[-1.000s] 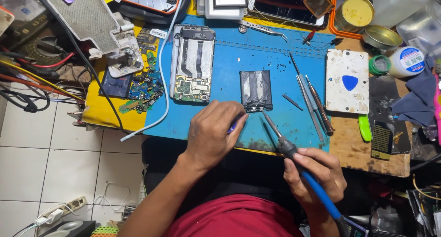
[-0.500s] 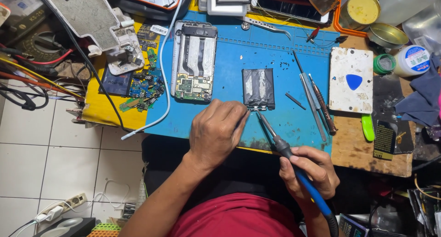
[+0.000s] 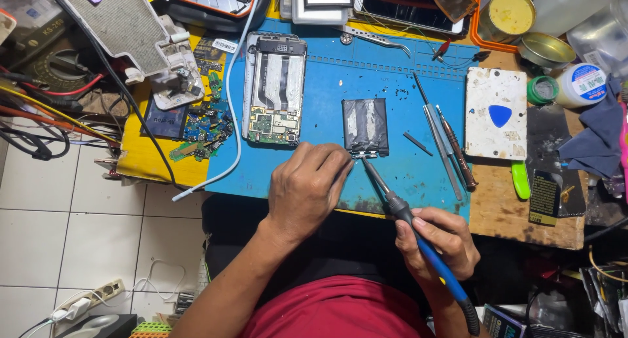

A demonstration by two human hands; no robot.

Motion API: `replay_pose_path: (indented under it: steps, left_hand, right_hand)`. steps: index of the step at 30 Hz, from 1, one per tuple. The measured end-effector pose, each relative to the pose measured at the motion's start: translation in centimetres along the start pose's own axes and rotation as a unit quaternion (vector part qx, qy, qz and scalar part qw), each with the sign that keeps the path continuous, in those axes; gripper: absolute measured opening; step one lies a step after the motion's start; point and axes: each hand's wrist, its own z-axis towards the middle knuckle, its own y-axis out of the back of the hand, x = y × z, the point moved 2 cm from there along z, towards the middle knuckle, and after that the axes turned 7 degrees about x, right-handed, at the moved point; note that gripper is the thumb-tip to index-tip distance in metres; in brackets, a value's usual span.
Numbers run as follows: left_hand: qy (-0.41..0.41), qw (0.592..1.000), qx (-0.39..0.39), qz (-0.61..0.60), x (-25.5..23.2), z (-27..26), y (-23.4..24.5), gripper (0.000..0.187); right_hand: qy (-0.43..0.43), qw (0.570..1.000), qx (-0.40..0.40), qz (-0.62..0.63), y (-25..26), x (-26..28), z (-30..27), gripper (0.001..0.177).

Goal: Soldering wires to a battery protection circuit and assembling the battery unit for a mobile device.

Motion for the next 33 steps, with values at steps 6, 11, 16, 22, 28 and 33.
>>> replay_pose_path:
  steps: [6, 11, 16, 22, 28, 33]
  left_hand:
    - [0.0, 1.0, 0.008, 0.004, 0.0, -0.01, 0.0, 0.012]
    - [-0.001, 1.0, 0.006, 0.005, -0.13, 0.12, 0.13, 0.012]
    - [0.0, 1.0, 0.004, 0.003, -0.37, 0.54, 0.5, 0.011]
    - [0.007, 1.0, 0.022, -0.008, -0.29, 0.76, 0.33, 0.009]
    - [0.013, 0.999, 0.03, -0.018, -0.13, 0.6, 0.31, 0.011]
    - [0.013, 0.999, 0.029, -0.028, -0.05, 0.7, 0.5, 0.01]
  right_hand:
    - [0.012, 1.0, 0.005, 0.006, 0.05, 0.2, 0.3, 0.024]
    - [0.005, 1.0, 0.002, 0.007, -0.02, 0.4, 0.4, 0.025]
    - [-0.005, 1.0, -0.01, 0.002, -0.07, 0.83, 0.71, 0.023]
    - [-0.018, 0.999, -0.023, 0.014, -0.04, 0.31, 0.35, 0.024]
    - [-0.042, 0.999, 0.003, 0.033, 0.43, -0.03, 0.01, 0.03]
    - [-0.05, 0.998, 0.004, 0.031, 0.8, 0.2, 0.67, 0.025]
